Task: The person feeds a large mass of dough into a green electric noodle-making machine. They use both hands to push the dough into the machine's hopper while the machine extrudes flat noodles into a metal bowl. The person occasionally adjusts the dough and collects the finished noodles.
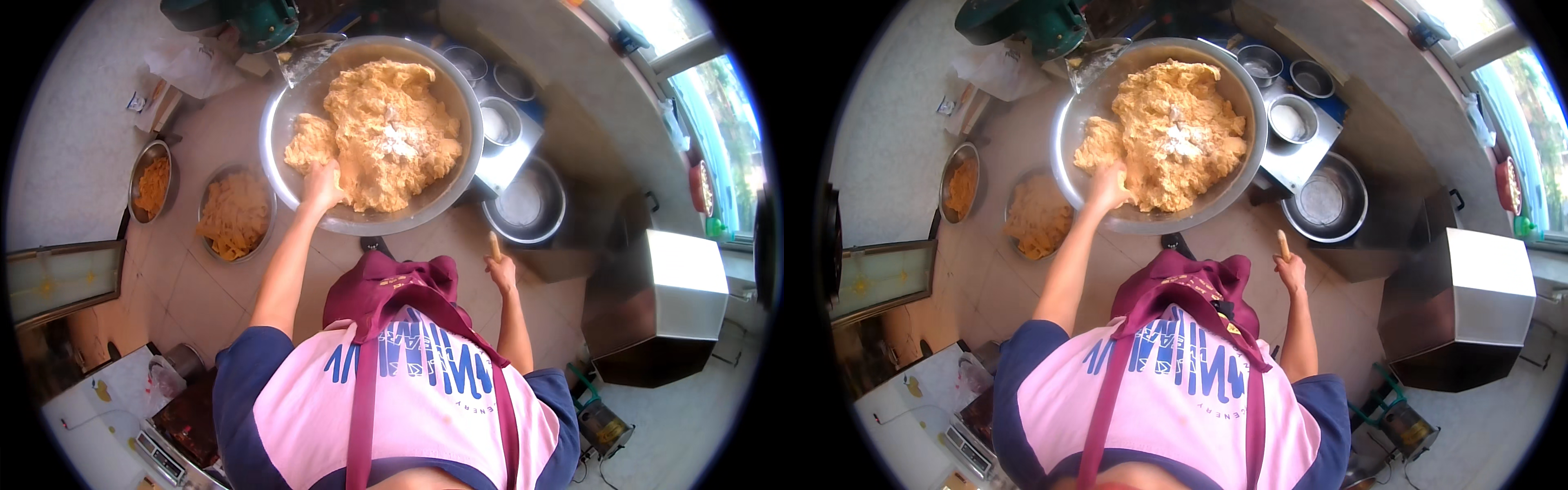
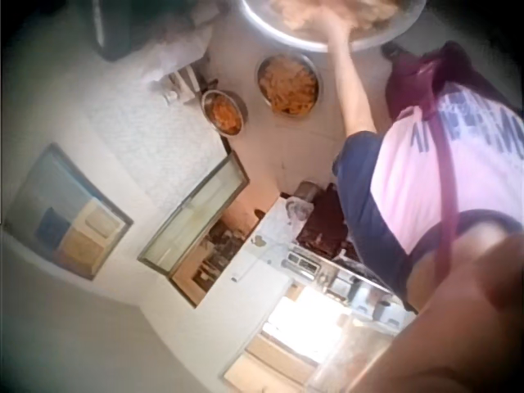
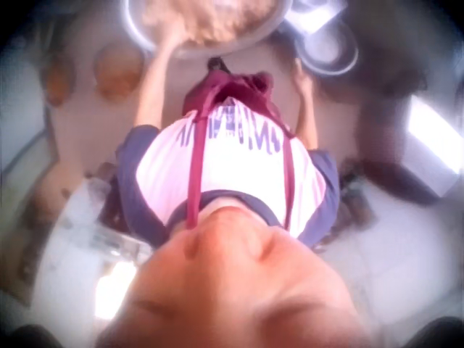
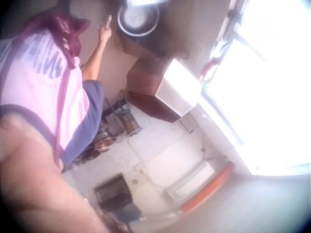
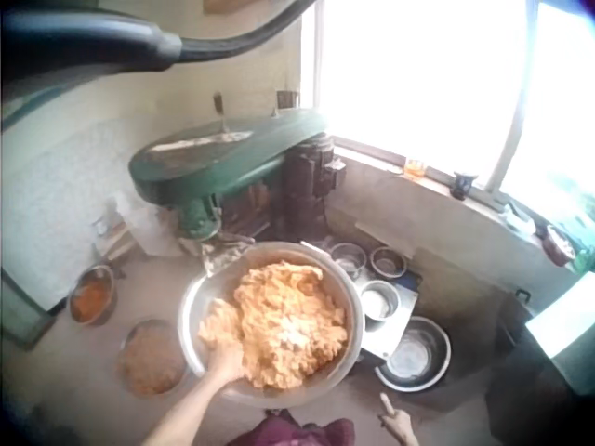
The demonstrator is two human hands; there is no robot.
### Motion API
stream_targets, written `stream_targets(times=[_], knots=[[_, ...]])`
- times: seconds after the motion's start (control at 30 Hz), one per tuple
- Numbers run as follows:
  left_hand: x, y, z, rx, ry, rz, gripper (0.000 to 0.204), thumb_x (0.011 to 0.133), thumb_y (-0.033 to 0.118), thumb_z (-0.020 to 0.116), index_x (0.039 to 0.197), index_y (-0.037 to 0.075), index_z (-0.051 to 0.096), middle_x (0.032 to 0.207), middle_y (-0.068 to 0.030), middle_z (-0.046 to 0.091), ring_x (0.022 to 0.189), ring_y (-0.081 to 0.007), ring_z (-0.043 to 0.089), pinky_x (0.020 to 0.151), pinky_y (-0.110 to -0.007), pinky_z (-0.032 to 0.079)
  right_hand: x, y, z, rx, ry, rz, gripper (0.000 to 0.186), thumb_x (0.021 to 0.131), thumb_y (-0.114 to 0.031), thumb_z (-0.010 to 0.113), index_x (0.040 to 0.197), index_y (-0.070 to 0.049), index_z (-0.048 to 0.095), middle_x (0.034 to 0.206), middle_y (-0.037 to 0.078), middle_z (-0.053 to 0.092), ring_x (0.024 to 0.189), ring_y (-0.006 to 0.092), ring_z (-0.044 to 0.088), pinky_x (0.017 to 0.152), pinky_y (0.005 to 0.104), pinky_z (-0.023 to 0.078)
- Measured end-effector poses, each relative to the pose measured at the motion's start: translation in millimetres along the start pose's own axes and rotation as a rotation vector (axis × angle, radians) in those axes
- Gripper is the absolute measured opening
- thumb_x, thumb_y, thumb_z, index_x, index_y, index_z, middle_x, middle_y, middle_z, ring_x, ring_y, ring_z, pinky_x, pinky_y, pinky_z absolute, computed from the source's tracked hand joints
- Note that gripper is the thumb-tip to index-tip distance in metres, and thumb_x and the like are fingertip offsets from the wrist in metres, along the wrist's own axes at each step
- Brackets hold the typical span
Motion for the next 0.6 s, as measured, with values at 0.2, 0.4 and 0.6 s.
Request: stream_targets(times=[0.2, 0.4, 0.6], knots=[[18.3, -25.1, -59.1, -0.999, -0.001, -0.25, 0.024, 0.078, 0.012, 0.069, 0.101, 0.004, 0.068, 0.089, -0.0051, 0.064, 0.079, -0.0108, 0.062, 0.065, -0.026, 0.049, 25.9, -165.2, -72.2, 0.33, 0.055, -0.262, 0.026, 0.084, -0.028, 0.072, 0.077, -0.004, 0.063, 0.061, -0.003, 0.055, 0.058, 0.0073, 0.051, 0.054, 0.0253, 0.04], [-1.8, 7.6, -130.0, -1.576, 0.129, -0.273, 0.034, 0.082, 0.006, 0.054, 0.114, -0.003, 0.062, 0.108, -0.0114, 0.066, 0.093, -0.0145, 0.066, 0.082, -0.027, 0.055, 10.3, -380.7, -50.2, 0.507, -0.504, -0.896, 0.034, 0.07, -0.016, 0.085, 0.094, -0.003, 0.065, 0.122, 0.007, 0.06, 0.106, 0.0163, 0.058, 0.094, 0.0336, 0.047], [-22.9, 87.8, -179.3, -1.903, 0.272, 0.071, 0.06, 0.073, 0.01, 0.057, 0.13, -0.006, 0.042, 0.115, -0.0176, 0.061, 0.101, -0.0205, 0.065, 0.086, -0.032, 0.055, -8.5, -490.6, 2.3, 0.374, -1.056, -1.642, 0.042, 0.058, -0.025, 0.088, 0.086, -0.004, 0.063, 0.13, 0.015, 0.057, 0.118, 0.0344, 0.055, 0.104, 0.0455, 0.043]])
Point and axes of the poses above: each hand's wrist, its own x-axis towards the middle knuckle, its own z-axis out of the palm, y = z × x, the point moved 2 cm from there along x, towards the middle knuckle
